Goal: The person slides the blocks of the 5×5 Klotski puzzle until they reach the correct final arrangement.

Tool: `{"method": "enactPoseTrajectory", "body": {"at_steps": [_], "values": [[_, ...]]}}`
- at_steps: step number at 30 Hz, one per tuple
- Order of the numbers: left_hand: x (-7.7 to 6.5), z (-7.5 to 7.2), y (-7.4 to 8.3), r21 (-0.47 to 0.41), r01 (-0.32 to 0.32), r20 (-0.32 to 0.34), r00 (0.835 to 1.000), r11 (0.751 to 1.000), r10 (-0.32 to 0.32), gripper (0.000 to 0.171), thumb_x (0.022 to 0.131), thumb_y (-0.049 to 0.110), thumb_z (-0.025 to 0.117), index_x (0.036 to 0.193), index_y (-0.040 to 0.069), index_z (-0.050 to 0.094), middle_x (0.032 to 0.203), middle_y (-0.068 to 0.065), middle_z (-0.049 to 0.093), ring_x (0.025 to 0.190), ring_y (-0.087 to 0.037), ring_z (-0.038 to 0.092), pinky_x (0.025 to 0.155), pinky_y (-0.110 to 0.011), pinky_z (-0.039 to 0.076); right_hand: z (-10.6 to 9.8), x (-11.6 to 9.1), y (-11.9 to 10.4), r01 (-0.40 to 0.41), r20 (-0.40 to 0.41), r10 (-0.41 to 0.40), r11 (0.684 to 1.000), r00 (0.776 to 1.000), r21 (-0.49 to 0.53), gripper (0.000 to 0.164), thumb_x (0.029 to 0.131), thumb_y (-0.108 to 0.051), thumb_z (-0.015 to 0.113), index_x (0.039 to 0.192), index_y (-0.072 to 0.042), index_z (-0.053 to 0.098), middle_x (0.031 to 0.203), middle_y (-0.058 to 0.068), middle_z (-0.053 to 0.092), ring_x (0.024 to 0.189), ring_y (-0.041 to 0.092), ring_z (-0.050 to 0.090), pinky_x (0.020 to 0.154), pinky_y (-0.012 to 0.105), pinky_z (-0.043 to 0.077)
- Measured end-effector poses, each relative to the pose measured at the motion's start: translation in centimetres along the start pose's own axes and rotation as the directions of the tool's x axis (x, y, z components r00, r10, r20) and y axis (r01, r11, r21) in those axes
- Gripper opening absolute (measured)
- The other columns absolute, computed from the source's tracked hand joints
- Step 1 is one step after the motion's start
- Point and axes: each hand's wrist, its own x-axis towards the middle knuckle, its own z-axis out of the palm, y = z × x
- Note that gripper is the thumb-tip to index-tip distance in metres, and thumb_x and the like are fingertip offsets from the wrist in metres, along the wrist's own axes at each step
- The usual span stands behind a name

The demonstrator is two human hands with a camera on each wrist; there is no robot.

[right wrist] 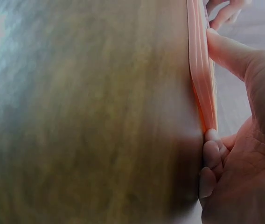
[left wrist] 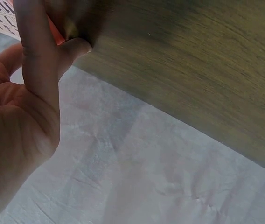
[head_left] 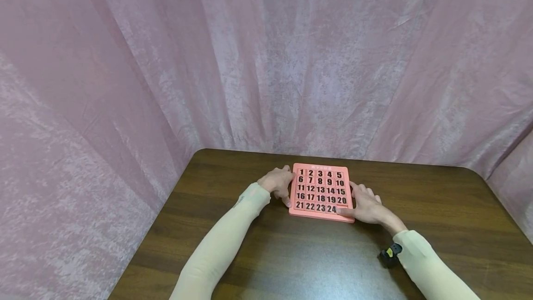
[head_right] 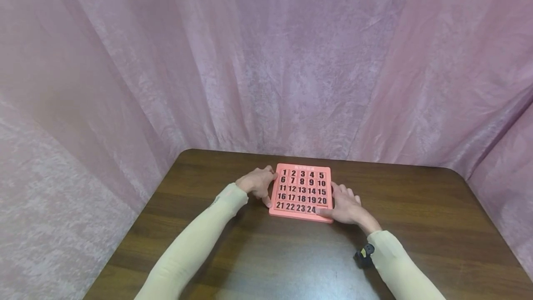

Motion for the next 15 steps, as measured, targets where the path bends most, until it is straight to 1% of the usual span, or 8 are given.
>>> {"method": "enactPoseTrajectory", "body": {"at_steps": [4,8,11,13,15], "values": [[0.05,0.05,-0.02,-0.001,0.004,-0.002,1.0,1.0,-0.004,0.09,0.077,0.031,0.102,0.154,0.014,0.058,0.139,-0.011,0.055,0.081,-0.018,0.065,0.062,-0.027,0.057,-0.14,0.03,-0.16,-0.009,0.014,0.01,1.0,1.0,-0.008,0.116,0.088,-0.052,0.085,0.166,0.011,0.027,0.13,0.027,0.058,0.124,0.047,0.05,0.089,0.054,0.037],[0.08,0.19,-0.06,-0.008,0.011,0.001,1.0,1.0,-0.011,0.093,0.077,0.031,0.102,0.157,0.014,0.056,0.144,-0.011,0.054,0.08,-0.018,0.066,0.062,-0.027,0.057,-0.49,-0.07,-0.59,-0.036,0.053,0.036,0.999,0.998,-0.005,0.116,0.09,-0.052,0.085,0.167,0.011,0.025,0.138,0.029,0.056,0.125,0.047,0.049,0.09,0.053,0.037],[0.08,0.28,-0.11,-0.006,0.007,-0.001,1.0,1.0,-0.007,0.095,0.077,0.031,0.102,0.158,0.015,0.055,0.146,-0.011,0.054,0.084,-0.019,0.066,0.062,-0.027,0.058,-0.6,-0.22,-0.9,-0.046,0.059,0.046,0.999,0.997,-0.003,0.115,0.09,-0.052,0.085,0.167,0.01,0.026,0.143,0.03,0.054,0.128,0.046,0.049,0.092,0.052,0.038],[0.07,0.3,-0.18,0.002,-0.001,-0.008,1.0,1.0,0.001,0.096,0.077,0.032,0.102,0.159,0.015,0.054,0.147,-0.011,0.054,0.09,-0.02,0.064,0.065,-0.027,0.057,-0.62,-0.27,-0.93,-0.033,0.051,0.033,0.999,0.998,-0.004,0.115,0.09,-0.052,0.085,0.166,0.011,0.026,0.142,0.031,0.054,0.127,0.047,0.049,0.091,0.052,0.038],[0.02,0.3,-0.28,0.014,-0.007,-0.012,1.0,1.0,0.007,0.098,0.078,0.034,0.102,0.16,0.015,0.053,0.15,-0.011,0.053,0.096,-0.021,0.063,0.07,-0.028,0.057,-0.49,-0.23,-0.83,-0.024,0.032,0.024,1.0,0.999,0.004,0.115,0.089,-0.054,0.085,0.166,0.009,0.028,0.139,0.03,0.055,0.126,0.047,0.049,0.089,0.051,0.037]]}}
